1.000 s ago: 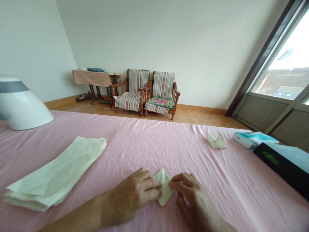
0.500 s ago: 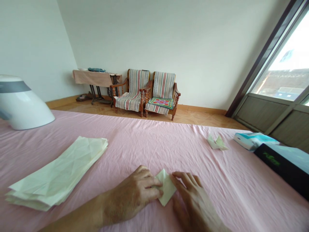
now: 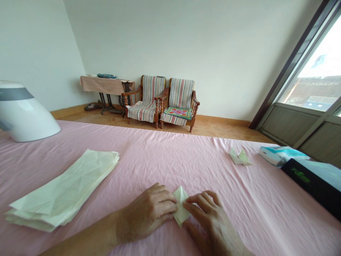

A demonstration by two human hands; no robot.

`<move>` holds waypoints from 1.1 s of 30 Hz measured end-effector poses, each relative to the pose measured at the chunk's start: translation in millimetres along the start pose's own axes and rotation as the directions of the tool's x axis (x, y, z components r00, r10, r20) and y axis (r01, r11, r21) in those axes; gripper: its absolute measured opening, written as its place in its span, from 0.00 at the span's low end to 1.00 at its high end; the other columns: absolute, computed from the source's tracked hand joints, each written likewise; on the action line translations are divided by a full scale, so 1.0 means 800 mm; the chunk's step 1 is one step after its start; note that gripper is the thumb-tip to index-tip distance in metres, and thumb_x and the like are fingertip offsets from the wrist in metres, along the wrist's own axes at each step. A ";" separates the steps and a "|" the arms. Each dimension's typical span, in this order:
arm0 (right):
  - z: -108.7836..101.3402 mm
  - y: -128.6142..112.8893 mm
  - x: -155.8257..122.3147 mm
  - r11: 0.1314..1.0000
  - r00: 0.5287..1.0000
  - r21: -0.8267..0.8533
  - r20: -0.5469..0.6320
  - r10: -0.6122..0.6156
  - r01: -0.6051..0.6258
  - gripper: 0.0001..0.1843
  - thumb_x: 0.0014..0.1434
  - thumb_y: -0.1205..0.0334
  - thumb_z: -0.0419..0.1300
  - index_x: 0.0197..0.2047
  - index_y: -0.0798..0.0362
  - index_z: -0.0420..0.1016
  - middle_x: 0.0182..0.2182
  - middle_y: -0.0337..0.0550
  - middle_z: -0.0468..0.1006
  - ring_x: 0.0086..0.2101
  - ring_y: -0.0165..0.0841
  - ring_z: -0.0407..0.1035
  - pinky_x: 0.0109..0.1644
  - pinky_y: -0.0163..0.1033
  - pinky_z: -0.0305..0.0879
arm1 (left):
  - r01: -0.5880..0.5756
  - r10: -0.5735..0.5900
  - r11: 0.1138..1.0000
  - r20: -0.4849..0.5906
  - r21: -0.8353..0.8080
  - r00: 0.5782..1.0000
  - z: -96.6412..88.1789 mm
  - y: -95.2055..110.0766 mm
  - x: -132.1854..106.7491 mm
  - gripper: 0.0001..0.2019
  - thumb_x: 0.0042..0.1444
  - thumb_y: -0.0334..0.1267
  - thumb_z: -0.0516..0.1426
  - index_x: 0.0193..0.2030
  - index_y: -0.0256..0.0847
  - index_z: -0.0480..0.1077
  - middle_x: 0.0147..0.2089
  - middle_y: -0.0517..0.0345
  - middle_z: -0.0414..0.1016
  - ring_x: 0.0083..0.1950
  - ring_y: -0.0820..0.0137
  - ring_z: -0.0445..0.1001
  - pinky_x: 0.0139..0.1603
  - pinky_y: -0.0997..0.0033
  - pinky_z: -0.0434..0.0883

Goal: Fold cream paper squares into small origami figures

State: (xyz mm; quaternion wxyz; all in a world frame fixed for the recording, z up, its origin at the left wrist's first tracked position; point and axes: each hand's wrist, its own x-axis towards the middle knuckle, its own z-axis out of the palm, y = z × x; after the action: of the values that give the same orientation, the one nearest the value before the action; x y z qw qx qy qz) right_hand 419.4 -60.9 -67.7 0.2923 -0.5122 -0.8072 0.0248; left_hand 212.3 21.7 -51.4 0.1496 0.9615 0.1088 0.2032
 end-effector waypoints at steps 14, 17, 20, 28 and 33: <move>0.010 0.009 -0.003 0.995 0.999 0.094 -0.023 0.037 -0.035 0.08 0.61 0.70 0.57 0.38 0.48 0.75 0.37 0.40 0.76 0.37 0.34 0.68 0.41 0.41 0.60 | 0.043 -0.045 0.997 -0.034 -0.058 0.998 0.004 -0.001 0.000 0.07 0.65 0.28 0.53 0.44 0.38 0.72 0.43 0.54 0.75 0.42 0.67 0.70 0.46 0.68 0.66; 0.017 0.016 -0.004 0.988 0.992 0.127 -0.073 0.099 -0.089 0.07 0.60 0.70 0.59 0.37 0.48 0.75 0.38 0.41 0.76 0.37 0.34 0.68 0.41 0.40 0.61 | 0.098 -0.102 0.993 -0.056 -0.069 0.993 0.004 -0.001 0.000 0.07 0.65 0.29 0.53 0.42 0.39 0.73 0.39 0.54 0.75 0.41 0.67 0.69 0.45 0.69 0.66; 0.019 0.018 -0.003 0.978 0.983 0.158 -0.104 0.150 -0.133 0.08 0.60 0.70 0.57 0.36 0.49 0.75 0.36 0.42 0.76 0.36 0.34 0.68 0.40 0.40 0.63 | 0.150 -0.157 0.984 -0.080 -0.091 0.984 0.006 -0.004 0.000 0.07 0.64 0.29 0.54 0.39 0.39 0.73 0.36 0.55 0.74 0.40 0.68 0.69 0.44 0.70 0.67; 0.023 0.023 0.001 0.929 0.945 0.227 -0.081 0.317 -0.293 0.09 0.57 0.70 0.58 0.28 0.49 0.74 0.38 0.43 0.76 0.40 0.37 0.69 0.44 0.44 0.63 | 0.364 -0.398 0.900 -0.112 -0.239 0.911 0.010 -0.014 0.002 0.06 0.56 0.25 0.60 0.31 0.38 0.74 0.32 0.59 0.70 0.37 0.70 0.70 0.37 0.74 0.65; 0.030 0.025 0.002 0.914 0.913 0.175 -0.128 0.388 -0.365 0.08 0.56 0.67 0.60 0.26 0.49 0.72 0.41 0.44 0.75 0.43 0.41 0.69 0.46 0.49 0.62 | 0.500 -0.534 0.829 -0.085 -0.251 0.841 0.010 -0.013 0.009 0.06 0.53 0.26 0.61 0.27 0.37 0.72 0.30 0.62 0.69 0.33 0.72 0.69 0.34 0.76 0.63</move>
State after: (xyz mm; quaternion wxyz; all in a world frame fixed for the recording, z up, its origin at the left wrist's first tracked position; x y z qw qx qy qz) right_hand 422.9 -43.9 -93.2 0.3829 -0.6357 -0.6629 0.0993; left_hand 220.7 31.8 -59.2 0.2953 0.8550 0.3535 0.2382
